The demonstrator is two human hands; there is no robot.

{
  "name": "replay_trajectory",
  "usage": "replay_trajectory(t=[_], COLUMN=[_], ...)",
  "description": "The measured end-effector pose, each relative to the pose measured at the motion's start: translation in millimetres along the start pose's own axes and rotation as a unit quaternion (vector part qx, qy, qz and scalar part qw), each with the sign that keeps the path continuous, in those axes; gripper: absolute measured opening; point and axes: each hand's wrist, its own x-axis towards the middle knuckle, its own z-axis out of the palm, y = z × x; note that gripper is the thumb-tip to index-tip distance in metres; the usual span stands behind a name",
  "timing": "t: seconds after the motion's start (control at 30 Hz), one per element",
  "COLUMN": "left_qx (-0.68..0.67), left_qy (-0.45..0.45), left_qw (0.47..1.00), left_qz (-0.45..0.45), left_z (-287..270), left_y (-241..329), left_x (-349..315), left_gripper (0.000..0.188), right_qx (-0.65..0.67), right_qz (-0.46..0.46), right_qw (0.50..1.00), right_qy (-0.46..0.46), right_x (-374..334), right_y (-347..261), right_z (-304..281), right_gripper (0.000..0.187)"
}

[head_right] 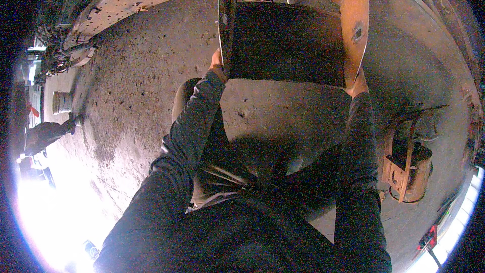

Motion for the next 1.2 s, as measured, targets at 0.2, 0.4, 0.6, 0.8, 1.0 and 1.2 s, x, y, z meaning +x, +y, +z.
replay_trajectory(t=[0.2, 0.4, 0.6, 0.8, 1.0, 1.2], left_qx=[0.021, -0.002, 0.017, 0.005, -0.025, -0.030], left_qy=[0.007, 0.007, 0.008, -0.017, -0.033, -0.046], left_qw=[1.000, 0.999, 1.000, 1.000, 0.999, 0.998], left_qz=[0.008, -0.031, -0.006, 0.023, -0.021, -0.005], left_z=[-3.4, -8.2, -6.9, -14.3, -19.7, -21.3], left_y=[0.0, -2.5, -2.8, -5.9, -8.1, -9.8], left_x=[2.1, 11.6, 9.3, 7.8, 19.1, 14.0], left_gripper=[0.037, 0.039, 0.039, 0.038, 0.040, 0.043], right_qx=[-0.065, -0.034, -0.033, -0.057, 0.103, 0.271], right_qz=[-0.034, -0.022, -0.023, -0.044, 0.036, 0.012], right_qw=[0.997, 0.999, 0.999, 0.997, 0.994, 0.962], right_qy=[-0.008, -0.002, -0.003, -0.011, 0.015, 0.028], right_x=[4.6, 2.7, 5.9, 6.9, 5.3, 10.1], right_y=[19.0, 8.1, 8.7, 9.6, 10.2, 18.0], right_z=[7.5, 5.5, 6.9, 8.3, 17.2, 29.7], right_gripper=[0.074, 0.070, 0.067, 0.063, 0.065, 0.052])
